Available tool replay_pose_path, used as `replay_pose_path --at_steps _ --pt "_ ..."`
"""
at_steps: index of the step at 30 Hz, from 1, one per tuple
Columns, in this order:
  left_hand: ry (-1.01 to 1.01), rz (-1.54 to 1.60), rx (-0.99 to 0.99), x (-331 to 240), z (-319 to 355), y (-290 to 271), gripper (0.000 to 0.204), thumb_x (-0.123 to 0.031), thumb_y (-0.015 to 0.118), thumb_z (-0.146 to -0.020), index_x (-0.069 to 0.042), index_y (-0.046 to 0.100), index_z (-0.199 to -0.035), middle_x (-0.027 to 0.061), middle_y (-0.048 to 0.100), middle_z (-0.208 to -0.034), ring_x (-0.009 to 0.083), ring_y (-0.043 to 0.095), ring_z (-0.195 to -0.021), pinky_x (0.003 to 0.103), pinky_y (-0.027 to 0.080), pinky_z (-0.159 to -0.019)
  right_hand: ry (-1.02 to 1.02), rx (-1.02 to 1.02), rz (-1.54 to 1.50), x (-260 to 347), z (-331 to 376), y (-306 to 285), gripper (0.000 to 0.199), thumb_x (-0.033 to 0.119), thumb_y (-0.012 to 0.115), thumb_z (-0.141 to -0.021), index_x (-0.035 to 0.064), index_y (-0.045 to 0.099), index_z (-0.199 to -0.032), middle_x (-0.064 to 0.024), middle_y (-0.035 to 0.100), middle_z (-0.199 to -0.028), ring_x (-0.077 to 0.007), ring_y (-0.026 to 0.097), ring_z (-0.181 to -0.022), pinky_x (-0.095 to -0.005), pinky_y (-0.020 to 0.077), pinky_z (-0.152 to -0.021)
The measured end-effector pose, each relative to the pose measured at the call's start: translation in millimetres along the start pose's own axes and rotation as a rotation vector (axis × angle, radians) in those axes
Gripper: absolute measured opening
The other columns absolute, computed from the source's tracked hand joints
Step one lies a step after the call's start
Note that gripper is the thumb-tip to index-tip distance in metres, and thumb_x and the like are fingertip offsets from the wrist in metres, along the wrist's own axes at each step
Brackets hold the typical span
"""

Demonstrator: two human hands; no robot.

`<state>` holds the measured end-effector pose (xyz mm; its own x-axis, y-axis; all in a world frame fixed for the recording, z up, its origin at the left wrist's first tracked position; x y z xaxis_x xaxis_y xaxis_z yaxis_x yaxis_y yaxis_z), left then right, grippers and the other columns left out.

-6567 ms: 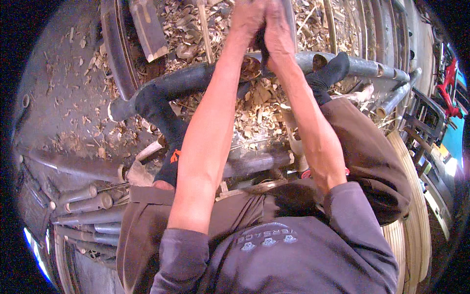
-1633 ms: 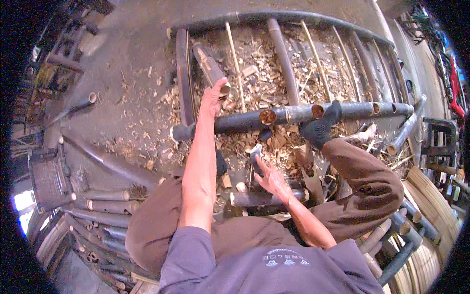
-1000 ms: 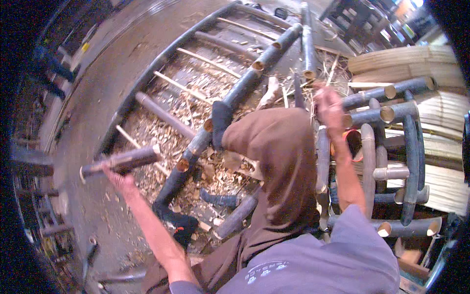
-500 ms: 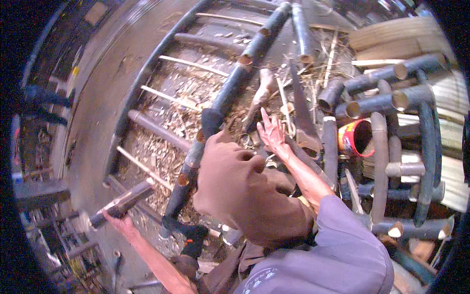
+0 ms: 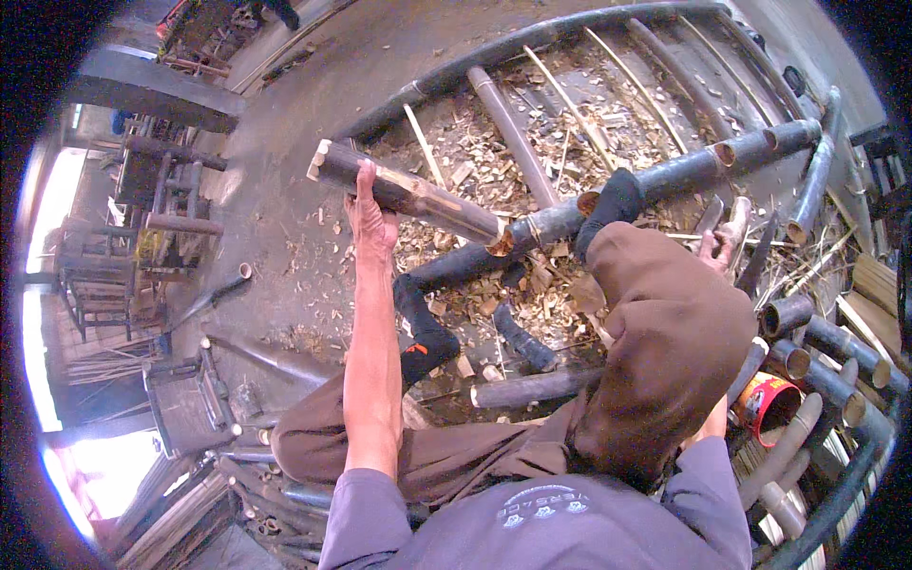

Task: The person sits on the floor and assembles bamboo poles into a frame structure. They repeatedly pick up bamboo pieces, align them, and fit them into joints, occasionally adjusting the frame and handling multiple poles.

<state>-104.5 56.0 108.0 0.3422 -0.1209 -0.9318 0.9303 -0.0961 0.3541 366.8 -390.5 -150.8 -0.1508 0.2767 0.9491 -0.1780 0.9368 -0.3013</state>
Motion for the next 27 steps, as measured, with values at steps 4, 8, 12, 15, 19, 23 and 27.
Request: replay_pose_path --at_steps 4,8,12,15,19,23,27 --pt "-0.035 0.051 0.106 10 13 33 0.060 -0.036 0.082 -0.072 -0.010 0.053 -0.118 0.0028 0.057 -0.106 0.0169 0.054 -0.102 0.037 0.044 -0.093 -0.032 -0.191 -0.206 55 -24 -85 0.045 0.032 0.065 -0.091 0.0137 0.050 -0.129 -0.0080 0.059 -0.111 -0.0191 0.054 -0.095 -0.0355 0.0451 -0.083" --pt "0.244 -0.090 0.114 -14 44 66 0.056 -0.027 0.082 -0.074 -0.007 0.053 -0.118 0.0015 0.062 -0.102 0.0129 0.057 -0.096 0.031 0.043 -0.091 0.067 0.004 -0.306 254 18 -115 0.071 0.023 0.068 -0.088 0.0192 0.028 -0.146 -0.0110 0.054 -0.124 -0.0212 0.053 -0.104 -0.0337 0.0467 -0.087" --pt "0.333 -0.118 0.199 -5 48 76 0.051 -0.025 0.081 -0.075 -0.006 0.053 -0.113 0.0007 0.061 -0.098 0.0101 0.056 -0.088 0.028 0.045 -0.083 -0.449 -0.193 -0.026 387 20 -149 0.065 0.023 0.064 -0.090 0.0159 0.026 -0.142 -0.0122 0.056 -0.115 -0.0206 0.059 -0.091 -0.0355 0.0525 -0.074" --pt "0.320 -0.138 0.289 -1 61 89 0.052 -0.021 0.082 -0.074 -0.006 0.052 -0.114 -0.0002 0.060 -0.096 0.0098 0.057 -0.084 0.026 0.047 -0.079 -0.375 -0.092 -0.265 439 2 -171 0.051 0.022 0.065 -0.089 0.0098 0.039 -0.131 -0.0093 0.058 -0.102 -0.0180 0.059 -0.083 -0.0336 0.0514 -0.072" --pt "0.325 -0.164 0.299 6 61 76 0.053 -0.018 0.082 -0.074 -0.005 0.052 -0.115 0.0004 0.060 -0.096 0.0105 0.058 -0.084 0.026 0.048 -0.078 -0.210 0.102 -0.476 465 10 -144 0.026 0.022 0.067 -0.088 0.0067 0.053 -0.104 -0.0027 0.057 -0.086 -0.0129 0.056 -0.076 -0.0286 0.0497 -0.070" --pt "0.310 -0.195 0.288 9 60 53 0.055 -0.018 0.082 -0.073 -0.005 0.051 -0.117 0.0015 0.060 -0.097 0.0115 0.058 -0.087 0.026 0.049 -0.079 -0.177 0.100 -0.441 453 42 -101 0.028 0.025 0.069 -0.086 0.0048 0.056 -0.101 -0.0036 0.059 -0.082 -0.0133 0.058 -0.073 -0.0290 0.0505 -0.071" --pt "0.315 -0.220 0.313 15 64 67 0.059 -0.021 0.083 -0.072 -0.005 0.051 -0.118 0.0027 0.061 -0.099 0.0130 0.059 -0.089 0.028 0.049 -0.081 -0.281 0.040 -0.196 481 81 -70 0.030 0.013 0.071 -0.084 0.0018 0.054 -0.106 -0.0063 0.060 -0.080 -0.0138 0.058 -0.067 -0.0304 0.0527 -0.065"
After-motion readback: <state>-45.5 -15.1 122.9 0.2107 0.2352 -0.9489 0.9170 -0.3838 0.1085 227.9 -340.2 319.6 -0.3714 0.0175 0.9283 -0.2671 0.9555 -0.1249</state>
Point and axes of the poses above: each hand's wrist, its own z-axis away from the middle knuckle, its own y-axis out of the palm, x = y × z, the point moved 6 cm from there along -z, towards the middle knuckle
